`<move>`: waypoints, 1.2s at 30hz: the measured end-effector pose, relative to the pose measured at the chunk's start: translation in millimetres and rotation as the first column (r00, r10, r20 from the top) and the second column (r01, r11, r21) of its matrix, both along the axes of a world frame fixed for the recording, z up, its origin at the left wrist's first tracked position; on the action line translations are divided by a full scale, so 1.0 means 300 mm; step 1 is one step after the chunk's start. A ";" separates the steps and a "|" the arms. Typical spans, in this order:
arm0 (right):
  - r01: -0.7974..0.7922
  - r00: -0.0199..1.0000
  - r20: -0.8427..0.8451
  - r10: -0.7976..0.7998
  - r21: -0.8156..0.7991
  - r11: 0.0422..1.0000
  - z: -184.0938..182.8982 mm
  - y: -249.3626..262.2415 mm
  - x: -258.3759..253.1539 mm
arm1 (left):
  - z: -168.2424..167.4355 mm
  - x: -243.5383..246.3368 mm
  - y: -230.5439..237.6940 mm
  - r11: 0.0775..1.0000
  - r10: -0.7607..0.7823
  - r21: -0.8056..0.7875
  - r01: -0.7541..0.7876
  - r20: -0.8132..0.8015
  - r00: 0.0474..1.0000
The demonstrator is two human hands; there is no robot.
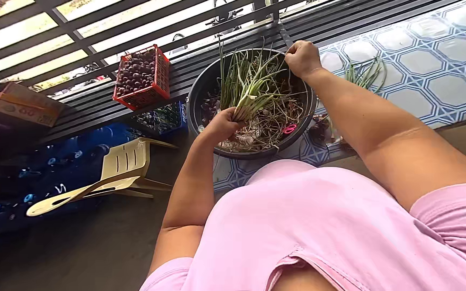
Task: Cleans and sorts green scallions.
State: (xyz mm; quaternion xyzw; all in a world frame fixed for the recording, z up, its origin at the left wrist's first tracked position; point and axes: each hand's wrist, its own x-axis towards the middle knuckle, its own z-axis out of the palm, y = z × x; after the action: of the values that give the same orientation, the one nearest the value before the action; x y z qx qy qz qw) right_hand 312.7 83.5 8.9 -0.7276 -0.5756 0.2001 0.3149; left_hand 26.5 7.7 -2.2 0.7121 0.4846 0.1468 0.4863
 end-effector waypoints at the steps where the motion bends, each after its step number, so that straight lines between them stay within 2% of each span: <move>1: -0.032 0.999 0.039 0.033 -0.011 0.999 -0.001 0.002 0.024 | -0.008 -0.022 0.000 1.000 0.030 -0.010 -0.029 0.030 0.999; 6: -0.186 0.980 0.063 0.188 -0.040 0.982 -0.024 0.002 0.030 | 0.012 -0.072 -0.002 0.996 0.051 -0.073 -0.041 0.136 0.989; 8: -0.290 0.957 0.045 0.288 0.054 0.955 -0.028 -0.023 0.011 | 0.021 -0.082 0.001 0.996 0.029 -0.082 -0.017 0.150 0.988; 11: -0.503 0.860 0.203 0.467 0.188 0.844 -0.034 -0.049 -0.021 | 0.033 -0.077 0.000 0.996 0.023 -0.090 -0.010 0.149 0.989; 14: -0.584 0.772 0.349 0.532 0.059 0.809 -0.034 -0.042 -0.055 | 0.034 -0.069 0.001 0.995 0.022 -0.100 -0.007 0.156 0.988; 17: -0.568 0.744 0.387 0.545 -0.064 0.820 -0.040 -0.026 -0.078 | 0.033 -0.071 0.001 0.995 0.011 -0.097 0.006 0.178 0.984; 21: -0.580 0.739 0.385 0.553 -0.052 0.813 -0.045 -0.019 -0.074 | 0.030 -0.081 -0.006 0.997 0.020 -0.072 -0.007 0.188 0.982; 23: -0.551 0.739 0.426 0.522 -0.064 0.832 -0.041 -0.022 -0.084 | 0.028 -0.082 -0.010 0.998 0.015 -0.068 -0.003 0.163 0.986; 25: -0.452 0.794 0.395 0.461 -0.123 0.884 -0.020 -0.029 -0.113 | 0.029 -0.063 -0.013 0.998 0.001 -0.070 0.009 0.140 0.990; 28: -0.267 0.925 0.222 0.309 -0.199 0.943 -0.003 -0.018 -0.159 | 0.027 -0.026 -0.002 0.998 -0.026 -0.049 0.033 0.148 0.989; 31: -0.145 0.984 0.062 0.167 -0.259 0.955 -0.008 -0.015 -0.169 | 0.037 -0.018 0.006 0.998 -0.045 -0.034 0.048 0.084 0.995; 34: 0.080 0.996 -0.016 -0.090 -0.319 0.944 -0.039 0.001 -0.059 | 0.029 -0.076 -0.018 0.993 -0.087 -0.073 0.091 0.052 0.995; 36: 0.131 0.990 -0.001 -0.139 -0.321 0.938 -0.071 0.021 0.065 | 0.019 -0.130 -0.031 0.996 -0.044 -0.074 0.046 0.032 0.999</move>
State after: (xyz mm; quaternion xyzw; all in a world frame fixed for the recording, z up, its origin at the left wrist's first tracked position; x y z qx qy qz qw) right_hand 332.1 89.9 -12.5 -0.8044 -0.4805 0.2773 0.2127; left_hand -12.4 -1.7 3.5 0.7018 0.4660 0.1283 0.5232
